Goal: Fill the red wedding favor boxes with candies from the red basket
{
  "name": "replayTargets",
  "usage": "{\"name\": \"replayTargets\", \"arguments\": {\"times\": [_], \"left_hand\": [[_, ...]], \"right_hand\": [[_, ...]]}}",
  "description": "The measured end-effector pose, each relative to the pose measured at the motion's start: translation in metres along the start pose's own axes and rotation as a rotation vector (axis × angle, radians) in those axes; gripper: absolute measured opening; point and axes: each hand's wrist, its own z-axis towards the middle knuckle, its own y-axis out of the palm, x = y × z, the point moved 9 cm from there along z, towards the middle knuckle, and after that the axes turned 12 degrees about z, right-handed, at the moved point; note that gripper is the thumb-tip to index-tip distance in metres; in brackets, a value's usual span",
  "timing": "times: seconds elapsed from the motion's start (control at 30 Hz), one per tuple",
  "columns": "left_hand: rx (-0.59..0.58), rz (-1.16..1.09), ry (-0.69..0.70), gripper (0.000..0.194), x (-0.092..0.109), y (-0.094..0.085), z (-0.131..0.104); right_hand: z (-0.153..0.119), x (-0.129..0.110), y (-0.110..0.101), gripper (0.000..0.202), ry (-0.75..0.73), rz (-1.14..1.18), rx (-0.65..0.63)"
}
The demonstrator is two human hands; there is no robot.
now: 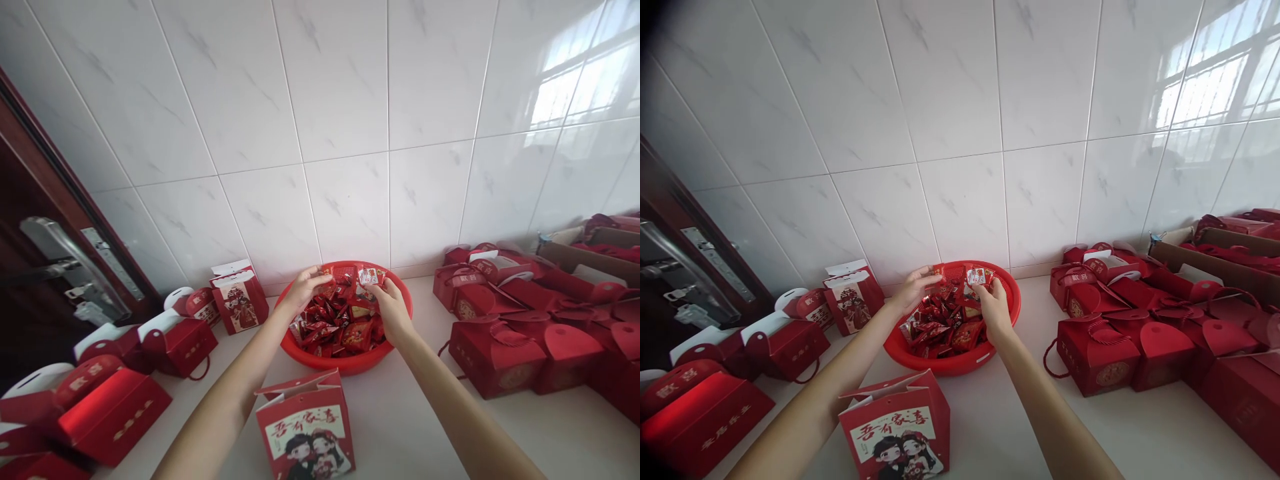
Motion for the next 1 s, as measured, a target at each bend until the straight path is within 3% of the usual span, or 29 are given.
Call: {"name": "replayTargets", "arguments": {"times": [0.23,0.53,0.7,0.87,1.0], "left_hand": [[0.074,0.118,-0.064,0.036,-0.012,-0.011,0.004],[-0.141,0.440,-0.117,0.015,-0.026,0.015,0.001],[-0.010,0.602,-0.074,0.014,-0.026,0.002,0.012],[0.138,0.782,-0.164,0.023,-0.039,-0.020,0.015],[0.257,0.874,-0.135,0.018,-0.030,-0.030,0.011]], "right_hand": [[-0.001,-0.003,-0.003,0.020,-0.011,-0.014,0.044],[-0.005,-0.006,-0.001,0.020,-0.008,0.008,0.042],[-0.005,-0.007,0.000,0.020,-0.019,0.012,0.029],[-0.007,-0.010,0.001,0.018,-0.037,-0.001,0.018],[-0.008,-0.011,0.002,0.018,-0.044,-0.009,0.013]]}}
